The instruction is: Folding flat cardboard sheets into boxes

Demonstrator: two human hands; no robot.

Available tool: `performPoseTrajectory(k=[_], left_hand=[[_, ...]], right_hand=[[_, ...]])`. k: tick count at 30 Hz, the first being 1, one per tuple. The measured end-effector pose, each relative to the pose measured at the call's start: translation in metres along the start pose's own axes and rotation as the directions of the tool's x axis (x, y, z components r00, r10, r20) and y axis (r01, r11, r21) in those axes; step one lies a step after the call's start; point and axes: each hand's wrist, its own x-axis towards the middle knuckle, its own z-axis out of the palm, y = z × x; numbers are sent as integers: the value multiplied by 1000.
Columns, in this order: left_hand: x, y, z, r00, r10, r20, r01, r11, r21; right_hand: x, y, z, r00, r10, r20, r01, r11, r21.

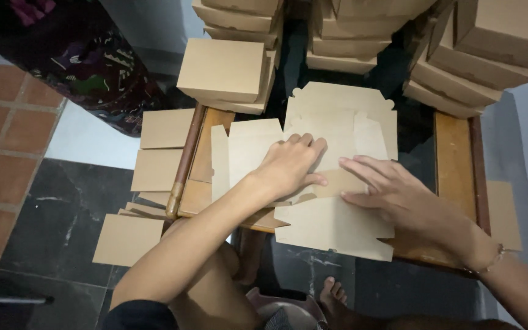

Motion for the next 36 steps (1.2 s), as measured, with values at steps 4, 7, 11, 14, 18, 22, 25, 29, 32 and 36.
performPoseTrajectory(k=[4, 7, 11, 14, 18, 22, 25, 29, 32, 36], left_hand=[[0, 0, 5, 1000, 2, -1, -2, 1000, -3], [-3, -1, 3, 997, 13, -82, -13, 1000, 3], [-12, 5, -14, 997, 48, -68, -52, 997, -48], [-12, 4, -11, 995, 54, -87, -58, 997, -44], [-13, 5, -15, 995, 55, -79, -59, 997, -43], [-11, 2, -8, 995, 50, -82, -54, 997, -50], [-14, 4, -17, 997, 51, -66, -56, 996, -63], [-16, 6, -21, 999, 29, -38, -33, 996, -82], [-17, 7, -21, 999, 21, -45, -24, 997, -69], [-19, 7, -23, 999, 20, -47, -24, 997, -73]], right_hand=[[19, -4, 6, 997, -17, 78, 25, 994, -106], [27, -3, 17, 996, -89, 0, 88, 992, -85], [33, -10, 21, 999, -46, 18, 48, 987, -153], [41, -18, 13, 1000, -17, -13, 16, 993, -114], [38, -14, 24, 1000, -1, -29, 0, 998, -65], [41, -27, 8, 998, 27, -50, -29, 999, -39], [39, -32, -1, 993, 64, -95, -66, 998, -22], [30, -29, 2, 977, 108, -181, -119, 992, -48], [21, -19, 9, 965, 103, -243, -122, 991, -64], [-7, 6, 26, 973, 141, -182, -157, 985, -78]])
